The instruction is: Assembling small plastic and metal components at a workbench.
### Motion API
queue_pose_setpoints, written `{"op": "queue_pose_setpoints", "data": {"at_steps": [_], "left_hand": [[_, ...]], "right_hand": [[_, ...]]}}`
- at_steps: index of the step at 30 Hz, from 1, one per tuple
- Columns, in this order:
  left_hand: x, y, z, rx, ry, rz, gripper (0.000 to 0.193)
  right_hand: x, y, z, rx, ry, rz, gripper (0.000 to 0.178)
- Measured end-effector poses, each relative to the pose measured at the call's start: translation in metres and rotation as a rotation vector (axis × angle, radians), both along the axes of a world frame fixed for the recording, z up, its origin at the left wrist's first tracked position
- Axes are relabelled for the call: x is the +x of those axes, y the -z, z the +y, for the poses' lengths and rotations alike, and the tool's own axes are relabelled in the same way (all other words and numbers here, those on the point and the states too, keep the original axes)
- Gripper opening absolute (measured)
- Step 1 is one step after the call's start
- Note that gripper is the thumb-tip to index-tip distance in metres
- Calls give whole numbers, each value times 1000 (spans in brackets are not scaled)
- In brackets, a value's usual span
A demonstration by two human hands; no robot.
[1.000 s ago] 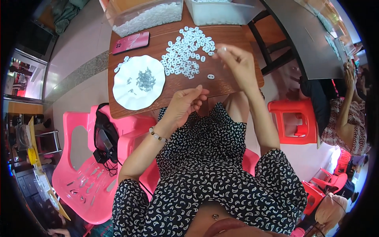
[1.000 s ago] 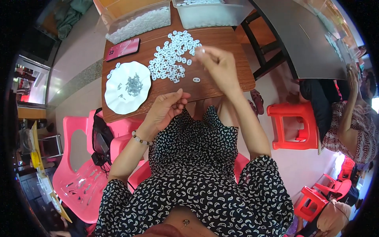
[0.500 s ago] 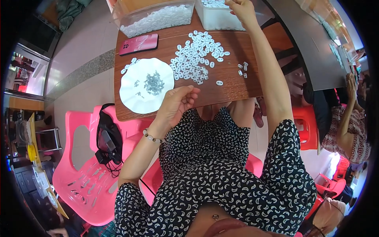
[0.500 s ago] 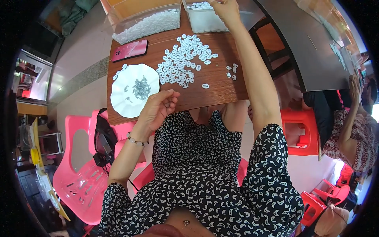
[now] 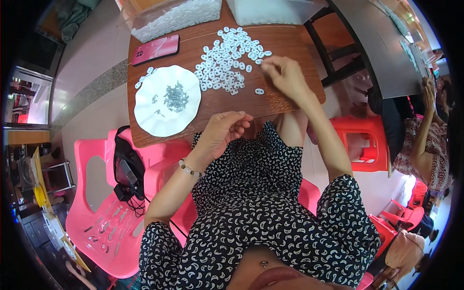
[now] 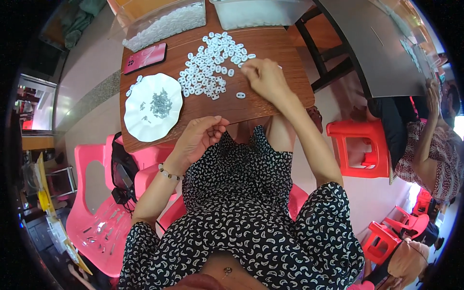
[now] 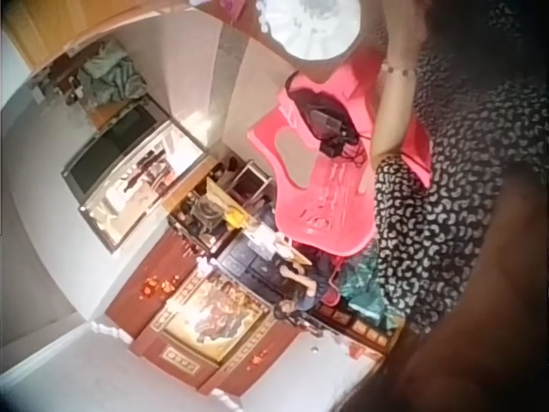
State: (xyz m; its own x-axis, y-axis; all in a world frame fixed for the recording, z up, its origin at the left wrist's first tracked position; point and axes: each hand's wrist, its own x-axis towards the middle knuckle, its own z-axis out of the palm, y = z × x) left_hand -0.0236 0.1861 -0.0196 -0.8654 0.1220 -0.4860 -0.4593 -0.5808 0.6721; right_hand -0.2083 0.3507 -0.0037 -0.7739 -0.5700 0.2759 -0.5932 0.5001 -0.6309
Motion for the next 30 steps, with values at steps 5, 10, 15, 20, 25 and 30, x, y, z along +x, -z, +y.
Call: {"op": "queue_pose_setpoints", "data": {"at_steps": [5,10,15,20,25,30], "left_hand": [[2,8,11,-12,31,18,25],[9,10,12,-68,31,-1,24],[14,11,11,-89,23,-6,24],[15,9,11,-110,21,-2,25],[12,8,11,-171,7,24,26],[7,3,12,-203,-23,55,26]], "right_hand": [[15,17,-1,87,-50,89,13],[23,16,-18,8,-134,146,16],[27,15,-37,118,-67,104,21],[21,22,-40,145,-35,117,16],[18,28,-34,89,-30,131,12],[18,23,-24,-54,-105,89,11]]}}
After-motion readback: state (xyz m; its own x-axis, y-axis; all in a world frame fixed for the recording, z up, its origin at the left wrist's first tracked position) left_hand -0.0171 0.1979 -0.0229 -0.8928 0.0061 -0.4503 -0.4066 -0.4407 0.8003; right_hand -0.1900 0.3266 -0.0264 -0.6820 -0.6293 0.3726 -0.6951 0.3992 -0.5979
